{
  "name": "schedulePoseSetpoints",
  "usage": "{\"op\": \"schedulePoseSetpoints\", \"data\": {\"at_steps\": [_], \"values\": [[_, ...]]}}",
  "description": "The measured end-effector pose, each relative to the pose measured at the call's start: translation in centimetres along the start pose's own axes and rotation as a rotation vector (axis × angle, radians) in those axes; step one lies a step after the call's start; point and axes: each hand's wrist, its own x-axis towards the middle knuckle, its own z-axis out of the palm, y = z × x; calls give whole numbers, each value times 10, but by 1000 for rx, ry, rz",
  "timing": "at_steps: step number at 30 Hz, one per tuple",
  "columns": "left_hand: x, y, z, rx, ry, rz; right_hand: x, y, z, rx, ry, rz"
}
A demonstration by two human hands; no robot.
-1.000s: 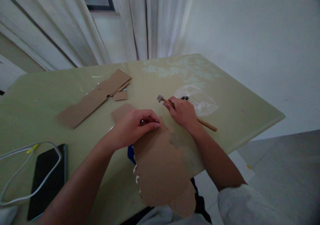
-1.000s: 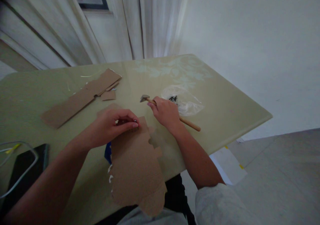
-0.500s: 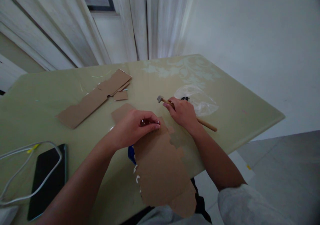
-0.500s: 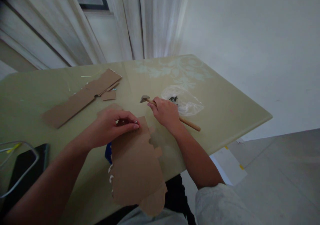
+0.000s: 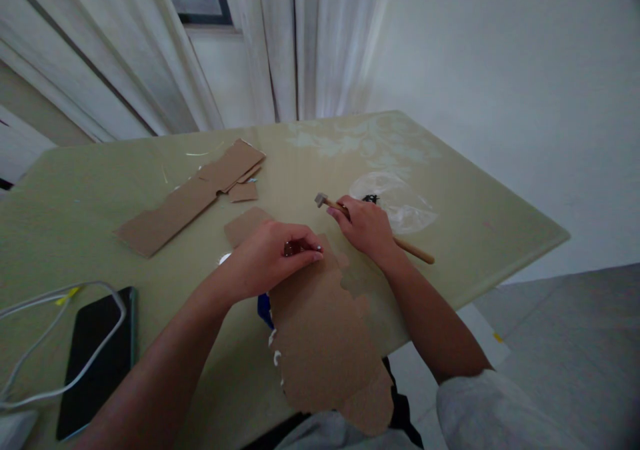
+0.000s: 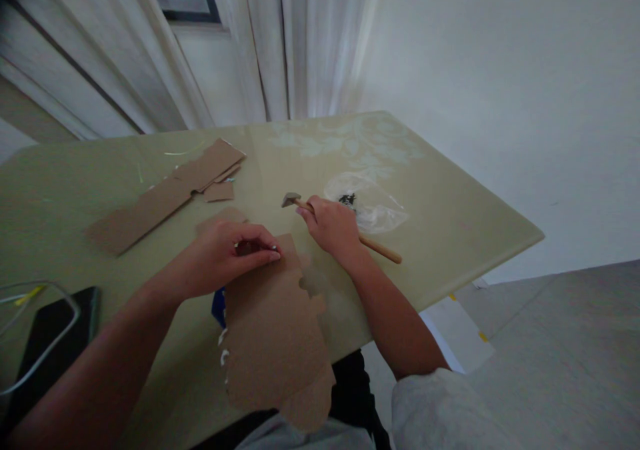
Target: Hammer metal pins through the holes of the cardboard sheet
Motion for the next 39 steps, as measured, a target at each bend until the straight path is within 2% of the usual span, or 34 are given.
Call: {"op": "schedulePoseSetpoints", "data": {"at_steps": [24, 29, 34, 36, 39], "values": [[2, 0, 0, -8, 0, -13, 1, 1, 0, 35, 4, -32], [3, 2, 3, 0, 11, 9, 4, 11, -3, 169, 117, -52], [5, 3, 5, 17, 18, 30, -4, 23, -29, 437, 229, -120], [6, 3, 6, 29, 24, 29, -12, 26, -48, 454, 260, -136], [8, 3, 6, 52, 32, 30, -25, 28, -79, 350, 230, -195]]}}
